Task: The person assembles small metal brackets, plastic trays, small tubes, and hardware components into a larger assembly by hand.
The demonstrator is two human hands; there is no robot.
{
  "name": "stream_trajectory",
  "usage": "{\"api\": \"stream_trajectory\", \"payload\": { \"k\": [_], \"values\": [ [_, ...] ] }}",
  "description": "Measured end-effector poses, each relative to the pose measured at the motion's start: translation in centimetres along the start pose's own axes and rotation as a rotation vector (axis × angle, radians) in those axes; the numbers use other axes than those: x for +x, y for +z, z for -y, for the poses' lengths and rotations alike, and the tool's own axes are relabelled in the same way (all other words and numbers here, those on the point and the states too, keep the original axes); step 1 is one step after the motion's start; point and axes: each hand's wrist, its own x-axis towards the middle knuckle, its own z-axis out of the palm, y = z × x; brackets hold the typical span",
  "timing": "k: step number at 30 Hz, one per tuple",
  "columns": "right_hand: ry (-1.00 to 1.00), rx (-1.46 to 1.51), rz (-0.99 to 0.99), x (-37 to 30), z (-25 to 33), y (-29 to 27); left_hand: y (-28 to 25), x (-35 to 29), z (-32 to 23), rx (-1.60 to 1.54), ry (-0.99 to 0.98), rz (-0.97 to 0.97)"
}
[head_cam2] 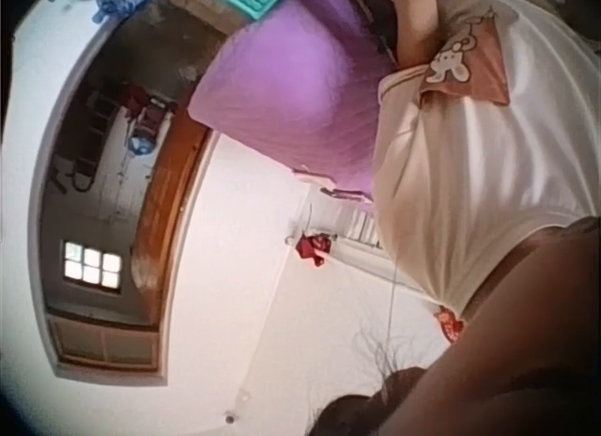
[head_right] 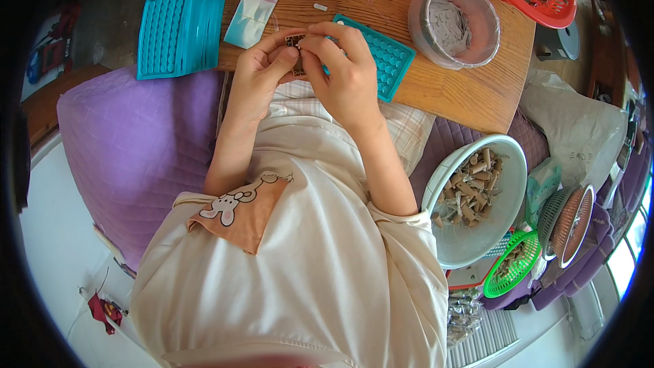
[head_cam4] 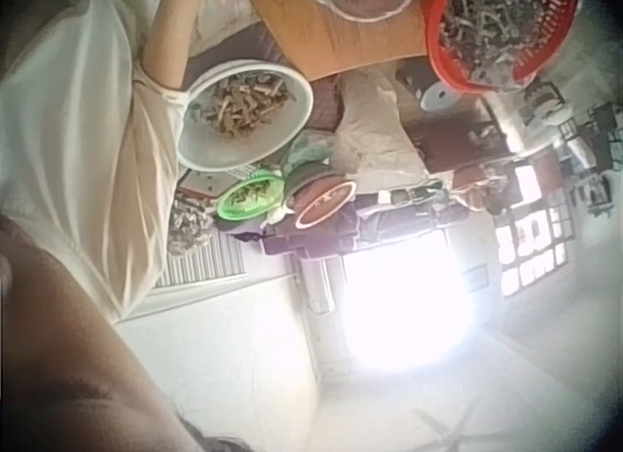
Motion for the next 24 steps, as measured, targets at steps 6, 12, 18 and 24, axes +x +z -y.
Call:
{"api": "stream_trajectory", "payload": {
  "k": [6,12,18,24],
  "values": [
    [0.126,-0.019,0.018,0.3,-3.1,-0.7,-0.4,-0.5,-0.1,0.072,-0.043,-0.061],
    [0.012,-0.344,0.112,0.5,-6.8,0.2,-0.6,-0.5,0.2,0.073,-0.048,-0.039],
    [-0.068,-0.400,0.178,0.3,-7.9,0.6,-0.7,-0.4,0.0,0.091,-0.040,-0.008],
    [0.065,-0.108,-0.058,1.0,-3.7,-0.5,-0.4,-0.7,-0.4,0.039,-0.036,0.004]
  ]
}}
